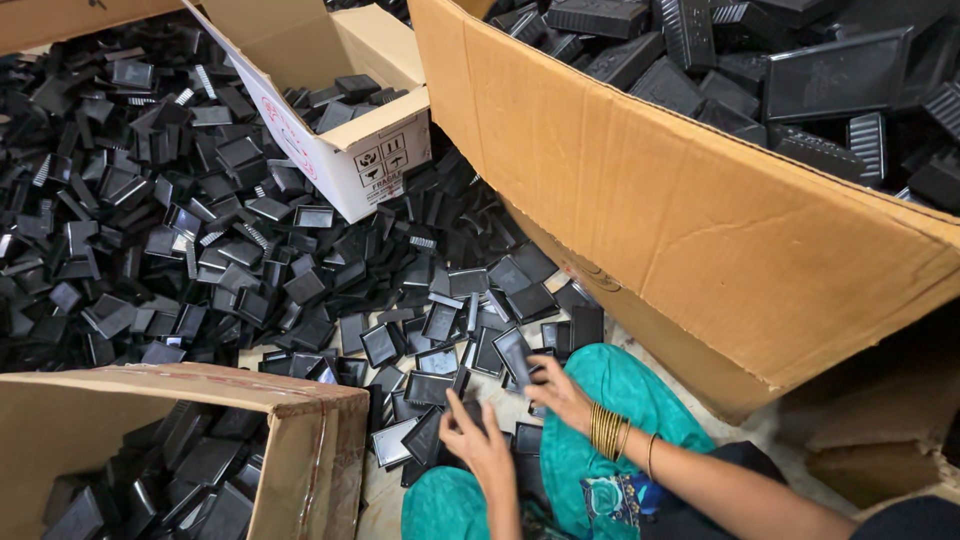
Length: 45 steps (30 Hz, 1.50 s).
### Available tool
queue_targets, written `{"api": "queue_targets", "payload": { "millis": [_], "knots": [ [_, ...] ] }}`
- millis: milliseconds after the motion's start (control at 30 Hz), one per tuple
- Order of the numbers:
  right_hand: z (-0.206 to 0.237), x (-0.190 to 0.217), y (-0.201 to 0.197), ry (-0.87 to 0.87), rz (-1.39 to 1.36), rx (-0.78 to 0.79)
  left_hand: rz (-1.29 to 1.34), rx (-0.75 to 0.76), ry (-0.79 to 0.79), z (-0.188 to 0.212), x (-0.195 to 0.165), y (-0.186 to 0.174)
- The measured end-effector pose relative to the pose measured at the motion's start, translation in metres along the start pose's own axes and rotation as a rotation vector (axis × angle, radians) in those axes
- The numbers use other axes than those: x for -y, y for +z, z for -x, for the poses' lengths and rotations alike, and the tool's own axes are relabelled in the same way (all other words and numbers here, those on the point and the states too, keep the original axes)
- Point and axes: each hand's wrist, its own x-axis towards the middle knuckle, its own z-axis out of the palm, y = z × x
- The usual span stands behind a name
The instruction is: The person sits on the floor and sorts small black compact disc cases by picking them up from a pile, briefly inspecting them, and placing them into a cardboard box. The person handles the cases one at a time and continues the sorting process throughout the clip.
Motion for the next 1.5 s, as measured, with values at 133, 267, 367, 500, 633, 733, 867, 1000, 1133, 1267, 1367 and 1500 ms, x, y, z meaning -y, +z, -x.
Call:
{"api": "queue_targets", "payload": {
  "millis": [133, 267, 367, 500, 633, 733, 867, 1000, 1133, 1267, 1367, 1500],
  "knots": [
    [0.008, -0.008, -0.001, -0.065, -0.005, 0.41, 0.536, 0.24, -0.535, 0.001, 0.003, 0.015],
    [0.01, -0.011, 0.002, -0.096, 0.215, 0.36, 0.764, 0.267, -0.487, 0.01, -0.003, 0.031],
    [0.009, -0.008, 0.001, -0.039, 0.192, 0.328, 0.782, 0.278, -0.532, 0.012, -0.007, 0.031],
    [0.012, -0.005, 0.0, -0.093, 0.403, 0.344, 0.847, 0.229, -0.553, 0.008, -0.009, 0.024],
    [0.013, -0.005, 0.002, -0.069, 0.407, 0.406, 0.625, 0.217, -0.414, 0.004, -0.001, 0.022],
    [0.009, -0.009, 0.002, -0.02, 0.149, 0.294, 0.558, 0.21, -0.446, 0.004, 0.006, 0.025],
    [0.007, -0.012, 0.001, -0.111, 0.197, 0.345, 0.651, 0.241, -0.48, 0.006, 0.004, 0.032],
    [0.009, -0.011, 0.0, -0.073, 0.344, 0.367, 0.789, 0.241, -0.553, 0.007, -0.002, 0.033],
    [0.011, -0.008, 0.001, -0.054, 0.399, 0.388, 0.774, 0.21, -0.556, 0.006, -0.005, 0.029],
    [0.011, -0.008, -0.001, -0.102, 0.362, 0.414, 0.8, 0.229, -0.519, 0.005, -0.008, 0.026],
    [0.011, -0.01, -0.002, -0.086, 0.178, 0.401, 0.981, 0.215, -0.661, 0.006, -0.011, 0.025],
    [0.01, -0.01, -0.001, -0.097, 0.202, 0.357, 0.813, 0.21, -0.504, 0.007, -0.012, 0.025]
  ]
}}
